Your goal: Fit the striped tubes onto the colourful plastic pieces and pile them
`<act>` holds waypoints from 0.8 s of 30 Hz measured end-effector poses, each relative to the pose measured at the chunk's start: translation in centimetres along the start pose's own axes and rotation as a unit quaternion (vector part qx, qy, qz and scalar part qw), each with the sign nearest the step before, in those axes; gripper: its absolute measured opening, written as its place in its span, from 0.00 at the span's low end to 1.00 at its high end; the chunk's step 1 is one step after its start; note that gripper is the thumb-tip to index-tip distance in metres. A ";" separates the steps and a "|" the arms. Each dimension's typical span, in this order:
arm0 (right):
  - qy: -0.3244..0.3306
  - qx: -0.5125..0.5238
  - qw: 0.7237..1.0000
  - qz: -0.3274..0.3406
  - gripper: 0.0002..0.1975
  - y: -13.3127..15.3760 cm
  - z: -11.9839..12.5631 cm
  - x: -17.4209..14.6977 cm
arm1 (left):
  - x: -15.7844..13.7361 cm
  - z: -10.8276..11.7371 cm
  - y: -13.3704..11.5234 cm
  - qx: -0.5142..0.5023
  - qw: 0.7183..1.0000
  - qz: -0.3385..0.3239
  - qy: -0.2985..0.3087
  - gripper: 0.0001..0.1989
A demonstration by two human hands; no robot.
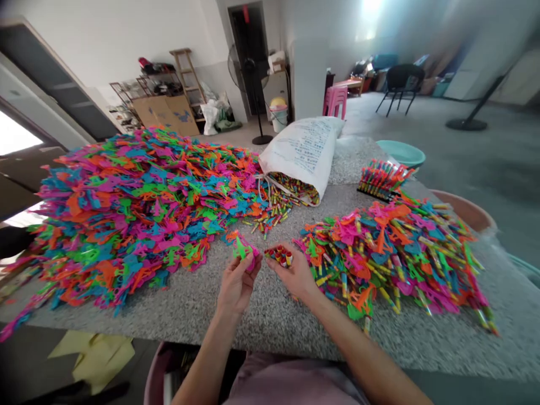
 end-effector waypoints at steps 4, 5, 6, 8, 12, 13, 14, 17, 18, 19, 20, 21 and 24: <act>-0.047 -0.085 0.995 0.031 0.07 1.9 2.8 -4.2 | -4.2 -2.6 0.7 -0.008 0.999 0.014 0.032 0.08; -0.055 -0.099 0.993 0.033 0.06 2.0 3.3 -5.0 | -4.7 -3.1 0.7 -0.002 0.999 0.009 0.044 0.08; -0.063 -0.108 0.992 0.031 0.06 1.9 3.7 -5.6 | -5.1 -3.5 0.8 0.004 0.998 0.004 0.057 0.08; -0.081 -0.110 0.990 0.020 0.07 1.6 4.5 -6.6 | -5.7 -4.3 0.8 0.014 0.997 0.003 0.081 0.10; -0.129 -0.110 0.985 0.041 0.07 1.8 5.9 -8.2 | -6.9 -5.2 1.4 0.015 0.995 0.032 0.093 0.08; -0.136 -0.113 0.983 0.050 0.06 2.0 6.0 -8.5 | -7.2 -5.4 1.6 0.011 0.995 0.039 0.090 0.07; -0.139 -0.117 0.982 0.060 0.06 2.2 6.1 -8.7 | -7.5 -5.6 1.8 0.006 0.995 0.044 0.089 0.07; -0.131 -0.125 0.980 0.089 0.06 2.7 6.0 -9.2 | -8.2 -6.2 2.2 -0.016 0.996 0.049 0.078 0.06; -0.128 -0.128 0.978 0.100 0.06 2.8 6.0 -9.3 | -8.4 -6.4 2.2 -0.023 0.996 0.047 0.074 0.06; -0.129 -0.132 0.977 0.110 0.06 2.9 6.0 -9.4 | -8.5 -6.6 2.3 -0.028 0.996 0.044 0.070 0.06; -0.133 -0.136 0.975 0.118 0.07 2.9 6.0 -9.5 | -8.5 -6.8 2.2 -0.029 0.997 0.040 0.066 0.06; -0.139 -0.141 0.972 0.124 0.07 2.9 6.1 -9.6 | -8.5 -7.0 2.2 -0.029 0.997 0.035 0.064 0.07; -0.154 -0.162 0.965 0.137 0.11 2.7 6.1 -9.9 | -8.6 -7.8 2.1 -0.023 0.998 0.018 0.062 0.08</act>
Point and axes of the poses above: each hand's wrist, its own x-axis towards the middle knuckle, its own z-axis out of the back of the hand, y = z × x, the point moved 7 cm from there along x, towards the middle knuckle, and after that the axes turned 13 degrees about -z, right-handed, at the moved point
